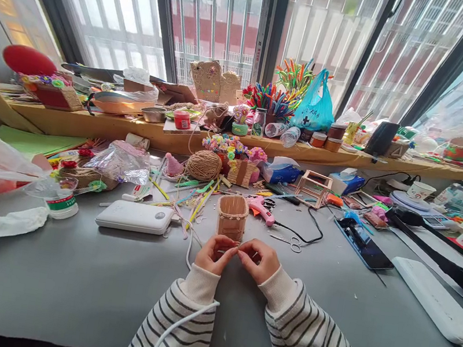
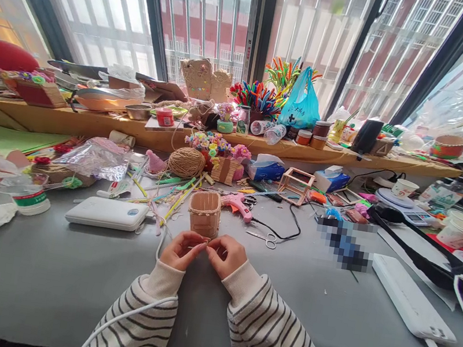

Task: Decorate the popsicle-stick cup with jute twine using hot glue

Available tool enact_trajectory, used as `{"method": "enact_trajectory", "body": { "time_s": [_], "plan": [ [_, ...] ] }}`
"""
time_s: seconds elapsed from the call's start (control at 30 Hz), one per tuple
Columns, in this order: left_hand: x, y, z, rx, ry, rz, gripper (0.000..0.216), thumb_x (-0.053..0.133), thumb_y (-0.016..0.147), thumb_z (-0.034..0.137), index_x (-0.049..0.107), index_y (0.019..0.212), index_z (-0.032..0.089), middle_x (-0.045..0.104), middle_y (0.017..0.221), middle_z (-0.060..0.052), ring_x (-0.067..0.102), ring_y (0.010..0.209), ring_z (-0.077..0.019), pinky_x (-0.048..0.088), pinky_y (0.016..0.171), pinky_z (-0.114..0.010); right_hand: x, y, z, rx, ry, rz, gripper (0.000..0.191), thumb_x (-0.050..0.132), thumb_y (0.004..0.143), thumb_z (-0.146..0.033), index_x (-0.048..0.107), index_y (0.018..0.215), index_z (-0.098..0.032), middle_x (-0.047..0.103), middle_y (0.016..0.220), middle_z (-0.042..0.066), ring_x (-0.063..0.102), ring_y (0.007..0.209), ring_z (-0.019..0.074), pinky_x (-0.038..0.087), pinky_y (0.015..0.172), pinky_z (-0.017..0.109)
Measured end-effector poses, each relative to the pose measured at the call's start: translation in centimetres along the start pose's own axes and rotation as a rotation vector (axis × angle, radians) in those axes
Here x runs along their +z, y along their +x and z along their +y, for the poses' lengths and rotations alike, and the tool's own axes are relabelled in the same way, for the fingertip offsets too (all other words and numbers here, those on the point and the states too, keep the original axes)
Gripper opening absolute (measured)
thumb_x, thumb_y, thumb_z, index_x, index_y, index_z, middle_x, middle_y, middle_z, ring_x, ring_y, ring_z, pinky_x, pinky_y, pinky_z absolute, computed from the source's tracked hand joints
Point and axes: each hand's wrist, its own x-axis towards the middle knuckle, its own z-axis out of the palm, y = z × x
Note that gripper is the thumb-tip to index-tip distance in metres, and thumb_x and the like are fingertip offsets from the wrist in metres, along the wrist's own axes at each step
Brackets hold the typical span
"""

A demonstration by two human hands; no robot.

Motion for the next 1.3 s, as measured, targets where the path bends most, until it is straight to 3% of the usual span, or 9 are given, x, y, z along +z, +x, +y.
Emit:
{"method": "enact_trajectory", "body": {
  "time_s": [1.1, 1.3],
  "plan": [
    [-0.3, -0.3, 0.3, 0.031, 0.068, 0.062, 0.022, 0.070, 0.060, 0.025, 0.055, 0.075, 0.019, 0.063, 0.059, 0.004, 0.060, 0.056, -0.0098, 0.049, 0.058, -0.021, 0.2, -0.2, -0.4, 0.043, 0.071, 0.063, 0.014, 0.056, 0.070, -0.029, 0.060, 0.067, -0.017, 0.060, 0.064, 0.001, 0.045, 0.050, 0.0074, 0.038, 0.047, 0.020],
    [-0.4, -0.3, 0.3, 0.019, 0.052, 0.032, 0.024, 0.070, 0.060, 0.027, 0.053, 0.075, 0.019, 0.064, 0.060, 0.003, 0.060, 0.056, -0.0102, 0.048, 0.059, -0.022, 0.2, 0.0, -0.2, 0.061, 0.122, 0.066, 0.030, 0.058, 0.071, -0.045, 0.061, 0.075, -0.016, 0.060, 0.069, 0.003, 0.048, 0.052, 0.0079, 0.039, 0.046, 0.020]
  ]
}}
